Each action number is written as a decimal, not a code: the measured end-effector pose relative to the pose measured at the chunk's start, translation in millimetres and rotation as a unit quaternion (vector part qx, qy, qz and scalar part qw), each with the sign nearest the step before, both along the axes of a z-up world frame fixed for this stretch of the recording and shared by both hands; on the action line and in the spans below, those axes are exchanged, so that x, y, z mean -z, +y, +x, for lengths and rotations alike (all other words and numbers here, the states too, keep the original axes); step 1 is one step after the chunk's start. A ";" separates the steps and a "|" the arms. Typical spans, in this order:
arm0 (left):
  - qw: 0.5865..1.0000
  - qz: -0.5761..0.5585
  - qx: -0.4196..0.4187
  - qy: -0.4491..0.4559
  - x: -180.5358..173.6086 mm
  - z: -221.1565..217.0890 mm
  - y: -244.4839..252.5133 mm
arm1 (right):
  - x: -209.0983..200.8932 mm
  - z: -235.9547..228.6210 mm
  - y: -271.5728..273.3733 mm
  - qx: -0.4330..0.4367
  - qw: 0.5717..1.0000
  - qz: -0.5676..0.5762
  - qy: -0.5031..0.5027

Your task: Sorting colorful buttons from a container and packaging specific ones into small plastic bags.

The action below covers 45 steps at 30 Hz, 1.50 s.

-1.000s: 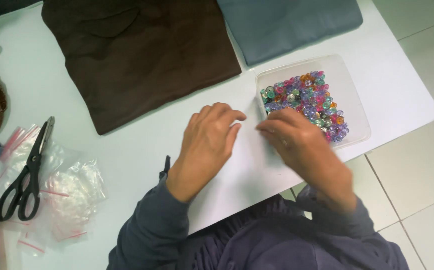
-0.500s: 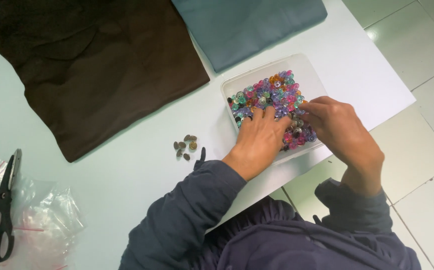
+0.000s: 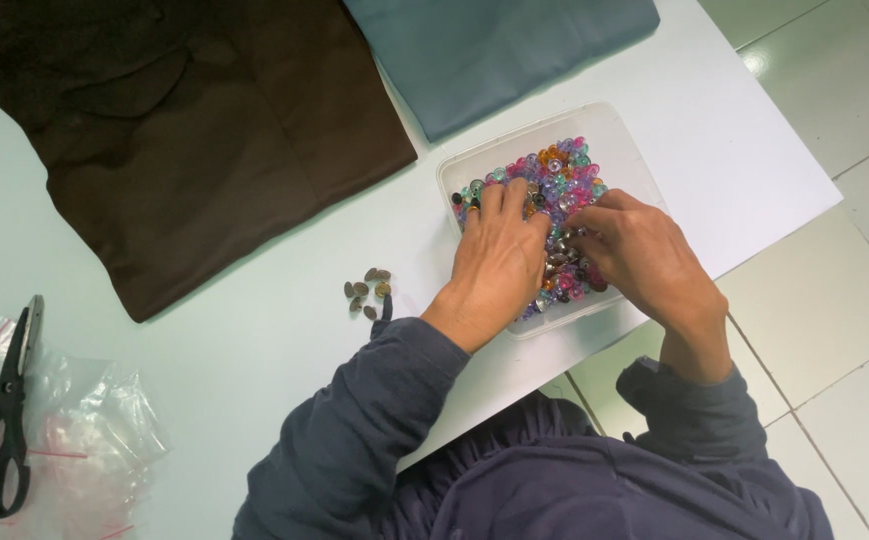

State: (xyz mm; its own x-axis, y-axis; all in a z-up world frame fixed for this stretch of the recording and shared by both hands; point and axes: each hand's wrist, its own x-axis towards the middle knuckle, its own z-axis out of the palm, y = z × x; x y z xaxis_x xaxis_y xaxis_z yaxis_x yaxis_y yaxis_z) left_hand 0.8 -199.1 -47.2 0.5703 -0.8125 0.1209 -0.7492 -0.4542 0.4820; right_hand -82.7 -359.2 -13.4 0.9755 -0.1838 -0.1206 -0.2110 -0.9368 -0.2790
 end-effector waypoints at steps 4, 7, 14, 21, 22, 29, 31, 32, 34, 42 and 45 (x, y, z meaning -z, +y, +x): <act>1.000 -0.017 0.009 0.017 -10.3 2.6 5.6 | 6.1 -4.6 -1.5 -0.003 0.999 0.033 -0.027; 0.997 -0.066 0.013 0.044 -21.3 5.0 11.2 | 11.0 -9.3 -3.9 -0.014 0.994 0.061 -0.087; 0.989 -0.140 -0.023 0.041 -31.5 -1.0 29.9 | 1.5 -12.9 21.0 -0.059 0.977 0.032 -0.203; 0.976 -0.201 -0.061 0.046 -67.6 5.3 101.2 | -27.0 0.0 83.8 -0.140 0.947 0.055 -0.285; 0.976 -0.202 -0.066 0.044 -71.7 5.6 114.6 | -28.9 2.9 95.5 -0.145 0.946 0.056 -0.285; 0.974 -0.153 -0.110 0.128 -77.3 2.7 188.9 | -13.9 21.0 158.6 -0.182 0.921 0.170 -0.301; 0.971 -0.140 -0.125 0.149 -66.8 2.5 200.4 | -6.7 24.9 171.7 -0.181 0.915 0.200 -0.300; 0.974 -0.121 -0.141 0.129 -59.9 2.5 204.2 | -4.1 26.3 177.6 -0.176 0.916 0.222 -0.285; 0.975 -0.105 -0.162 0.110 -39.6 1.6 207.7 | -1.0 29.9 187.1 -0.175 0.916 0.243 -0.268; 0.969 -0.043 -0.243 -0.010 -1.4 -2.0 199.4 | 31.4 44.1 192.9 -0.089 0.936 0.293 -0.175; 0.967 -0.033 -0.253 -0.023 1.2 0.5 199.2 | 40.0 47.0 191.2 -0.087 0.945 0.271 -0.163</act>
State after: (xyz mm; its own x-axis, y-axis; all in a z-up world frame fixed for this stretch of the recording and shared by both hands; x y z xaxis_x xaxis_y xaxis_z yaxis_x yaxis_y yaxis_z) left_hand 1.3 0.2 -48.4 0.8859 -0.4198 0.1973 -0.4598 -0.7383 0.4935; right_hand -35.6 -168.0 -53.4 0.9870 -0.0141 0.1603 0.1126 -0.6508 -0.7508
